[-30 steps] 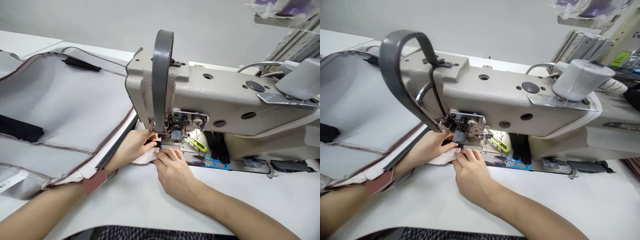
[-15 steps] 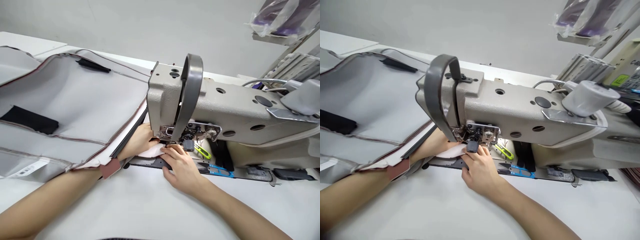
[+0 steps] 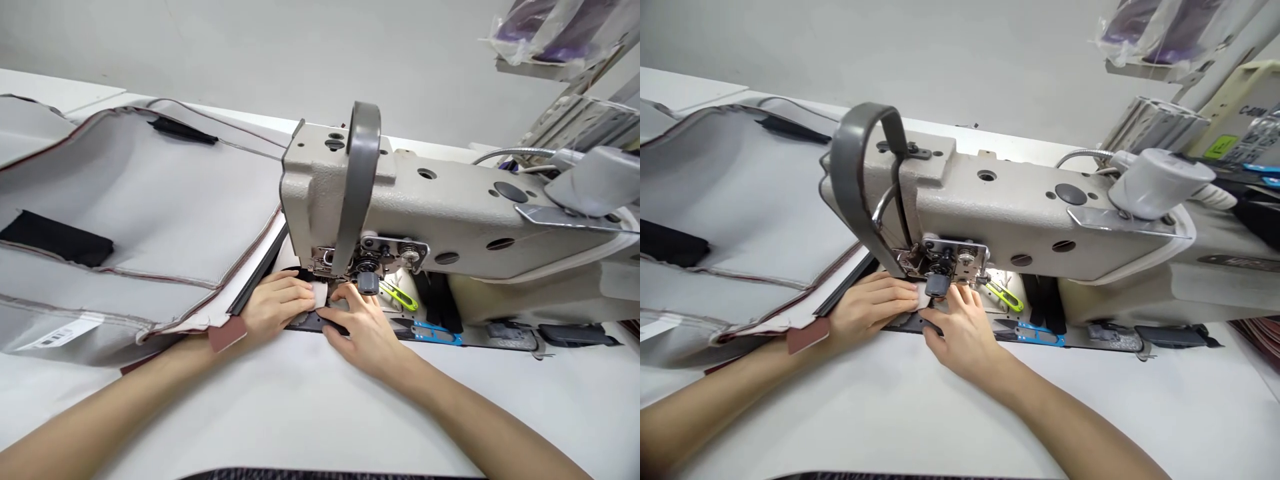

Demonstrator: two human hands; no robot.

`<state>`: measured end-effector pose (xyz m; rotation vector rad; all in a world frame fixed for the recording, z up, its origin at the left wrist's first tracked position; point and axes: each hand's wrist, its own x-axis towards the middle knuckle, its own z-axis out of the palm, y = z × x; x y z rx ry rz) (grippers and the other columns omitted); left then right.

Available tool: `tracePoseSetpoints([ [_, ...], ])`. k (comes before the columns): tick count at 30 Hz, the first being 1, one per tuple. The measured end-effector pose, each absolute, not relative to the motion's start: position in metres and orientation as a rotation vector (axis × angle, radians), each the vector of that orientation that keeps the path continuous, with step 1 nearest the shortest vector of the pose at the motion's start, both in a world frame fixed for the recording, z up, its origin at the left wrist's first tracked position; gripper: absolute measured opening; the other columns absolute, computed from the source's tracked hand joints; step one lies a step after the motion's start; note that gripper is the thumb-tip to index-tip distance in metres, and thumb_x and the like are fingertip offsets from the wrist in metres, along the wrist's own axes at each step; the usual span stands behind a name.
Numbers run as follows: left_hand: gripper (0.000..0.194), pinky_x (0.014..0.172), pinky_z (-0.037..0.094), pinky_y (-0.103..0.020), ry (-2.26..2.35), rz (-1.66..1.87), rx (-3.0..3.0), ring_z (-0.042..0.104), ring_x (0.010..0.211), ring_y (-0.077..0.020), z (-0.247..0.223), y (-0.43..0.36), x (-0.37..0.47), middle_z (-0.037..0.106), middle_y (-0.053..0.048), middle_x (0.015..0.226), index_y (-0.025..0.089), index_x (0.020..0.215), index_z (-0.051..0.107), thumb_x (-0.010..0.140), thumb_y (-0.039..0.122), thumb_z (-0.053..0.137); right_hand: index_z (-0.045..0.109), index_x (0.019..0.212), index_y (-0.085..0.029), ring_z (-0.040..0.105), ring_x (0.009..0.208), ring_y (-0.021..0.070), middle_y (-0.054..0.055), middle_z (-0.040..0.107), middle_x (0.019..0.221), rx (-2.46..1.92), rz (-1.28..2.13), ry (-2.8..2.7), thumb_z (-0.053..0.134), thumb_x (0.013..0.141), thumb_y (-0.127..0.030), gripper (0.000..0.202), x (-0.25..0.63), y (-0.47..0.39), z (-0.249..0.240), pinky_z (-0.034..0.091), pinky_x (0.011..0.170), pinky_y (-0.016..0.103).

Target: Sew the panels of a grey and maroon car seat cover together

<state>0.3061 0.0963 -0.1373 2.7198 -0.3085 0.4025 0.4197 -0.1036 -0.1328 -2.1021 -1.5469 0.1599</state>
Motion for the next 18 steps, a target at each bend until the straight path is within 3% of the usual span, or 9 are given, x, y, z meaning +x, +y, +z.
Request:
tracePoseSetpoints([
  [9,0.028,0.11,0.038,-0.032,-0.346,0.513,2.752,0.064,0.105,-0.0132,-0.136,0.109,0.323,0.075,0.001,0.103,0.027,0.1,0.071,0.1,0.022,0.044,0.067,0.123,-0.025,0.053,0.098,0.0239,0.01,0.057,0.117,-2.184,0.12,-1.52,0.06,0.09,-0.027,0.034,0.421,-0.098,-0.141,0.044,0.087,0.039],
  [12,0.036,0.107,0.041,-0.034,-0.339,0.524,2.77,0.065,0.102,-0.0154,-0.136,0.117,0.333,0.075,-0.002,0.1,0.027,0.099,0.073,0.102,0.027,0.037,0.061,0.132,-0.022,0.053,0.097,0.0251,0.012,0.057,0.119,-2.221,0.054,-1.541,0.057,0.091,-0.03,0.042,0.42,-0.097,-0.146,0.044,0.087,0.041],
  [18,0.043,0.107,0.038,-0.041,-0.449,0.449,2.788,0.062,0.105,-0.0216,-0.137,0.13,0.349,0.073,-0.005,0.1,0.023,0.098,0.075,0.102,0.029,0.032,0.062,0.132,-0.022,0.051,0.1,0.0273,0.011,0.06,0.117,-2.227,0.01,-1.55,0.056,0.092,-0.031,0.041,0.42,-0.097,-0.147,0.043,0.091,0.044],
])
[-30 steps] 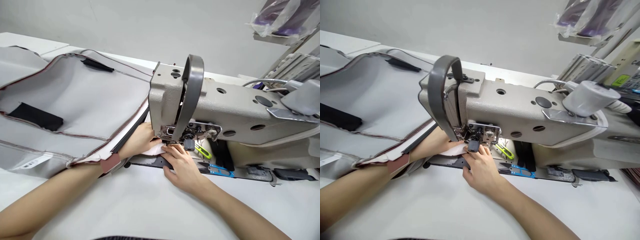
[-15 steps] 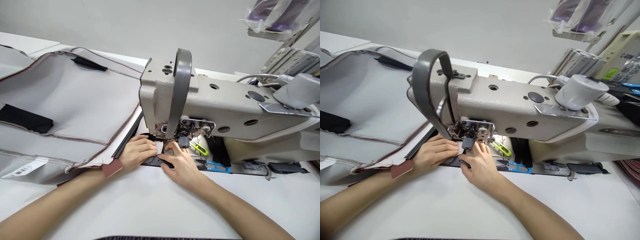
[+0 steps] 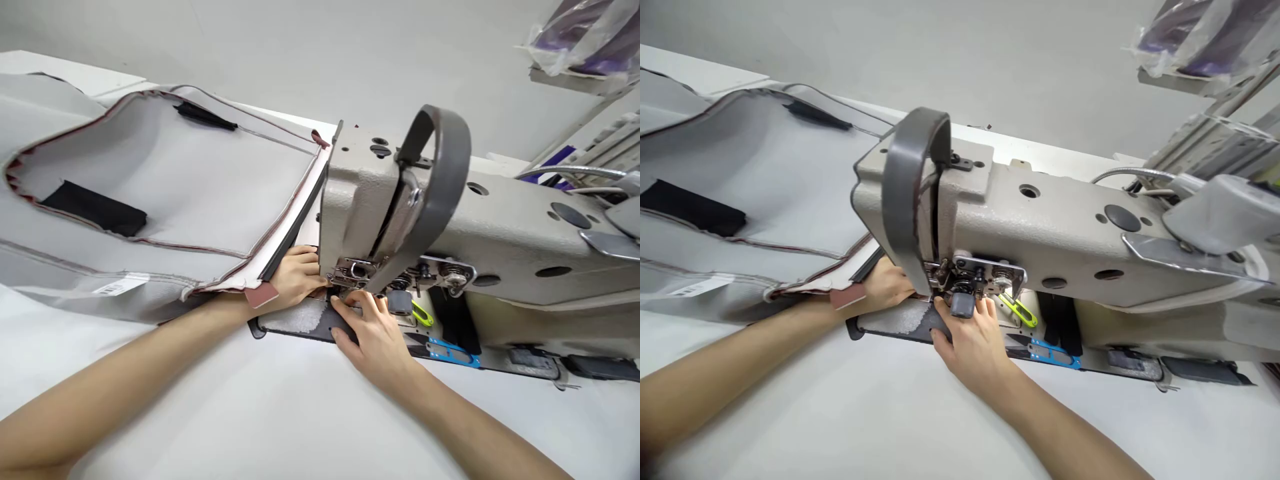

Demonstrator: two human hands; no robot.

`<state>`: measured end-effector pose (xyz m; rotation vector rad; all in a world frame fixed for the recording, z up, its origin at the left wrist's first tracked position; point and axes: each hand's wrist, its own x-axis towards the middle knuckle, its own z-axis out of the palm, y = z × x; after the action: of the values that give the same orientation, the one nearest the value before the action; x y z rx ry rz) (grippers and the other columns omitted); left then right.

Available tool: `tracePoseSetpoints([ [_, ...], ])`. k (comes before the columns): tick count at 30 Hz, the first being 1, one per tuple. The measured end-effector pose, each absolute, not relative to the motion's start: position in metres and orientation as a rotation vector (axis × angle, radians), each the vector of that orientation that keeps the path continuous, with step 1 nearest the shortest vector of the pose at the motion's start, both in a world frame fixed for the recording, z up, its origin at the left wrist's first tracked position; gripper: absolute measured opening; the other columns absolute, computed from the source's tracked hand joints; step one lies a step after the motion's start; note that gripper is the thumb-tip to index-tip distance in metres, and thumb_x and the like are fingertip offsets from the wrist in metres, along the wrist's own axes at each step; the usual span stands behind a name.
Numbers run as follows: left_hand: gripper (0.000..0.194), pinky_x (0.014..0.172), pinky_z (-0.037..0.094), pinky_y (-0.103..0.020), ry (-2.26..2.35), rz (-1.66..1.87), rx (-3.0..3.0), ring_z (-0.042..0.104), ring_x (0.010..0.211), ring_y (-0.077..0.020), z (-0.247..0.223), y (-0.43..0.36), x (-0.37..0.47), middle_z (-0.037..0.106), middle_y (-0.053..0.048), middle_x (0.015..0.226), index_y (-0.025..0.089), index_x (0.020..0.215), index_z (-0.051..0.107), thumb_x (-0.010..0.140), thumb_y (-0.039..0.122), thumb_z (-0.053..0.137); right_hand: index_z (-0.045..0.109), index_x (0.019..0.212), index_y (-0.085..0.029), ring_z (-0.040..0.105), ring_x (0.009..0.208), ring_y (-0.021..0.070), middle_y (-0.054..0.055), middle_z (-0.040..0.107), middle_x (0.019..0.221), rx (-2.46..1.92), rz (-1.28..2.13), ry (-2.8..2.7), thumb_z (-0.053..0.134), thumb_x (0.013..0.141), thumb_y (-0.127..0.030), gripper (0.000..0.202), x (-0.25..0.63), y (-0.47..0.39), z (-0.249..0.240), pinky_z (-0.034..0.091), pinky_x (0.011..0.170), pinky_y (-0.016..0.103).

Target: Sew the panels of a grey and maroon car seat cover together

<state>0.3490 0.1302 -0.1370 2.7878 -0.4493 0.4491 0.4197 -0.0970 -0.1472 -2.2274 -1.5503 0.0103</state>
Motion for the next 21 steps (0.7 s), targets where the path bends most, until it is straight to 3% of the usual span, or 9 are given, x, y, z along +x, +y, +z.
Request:
tracePoseSetpoints([
  [18,0.031,0.106,0.039,-0.039,-0.422,0.464,2.673,0.063,0.1,-0.0188,-0.139,0.127,0.348,0.074,-0.001,0.101,0.024,0.097,0.074,0.099,0.025,0.043,0.065,0.127,-0.023,0.052,0.103,0.0286,0.011,0.062,0.117,-2.207,0.011,-1.543,0.052,0.095,-0.029,0.035,0.419,-0.1,-0.149,0.04,0.092,0.045],
  [21,0.03,0.104,0.041,-0.038,-0.388,0.46,2.683,0.064,0.095,-0.0184,-0.13,0.116,0.336,0.074,-0.001,0.092,0.025,0.091,0.074,0.097,0.026,0.045,0.065,0.127,-0.023,0.052,0.104,0.0291,0.011,0.062,0.117,-2.199,0.003,-1.541,0.052,0.095,-0.029,0.035,0.419,-0.1,-0.149,0.041,0.092,0.046],
])
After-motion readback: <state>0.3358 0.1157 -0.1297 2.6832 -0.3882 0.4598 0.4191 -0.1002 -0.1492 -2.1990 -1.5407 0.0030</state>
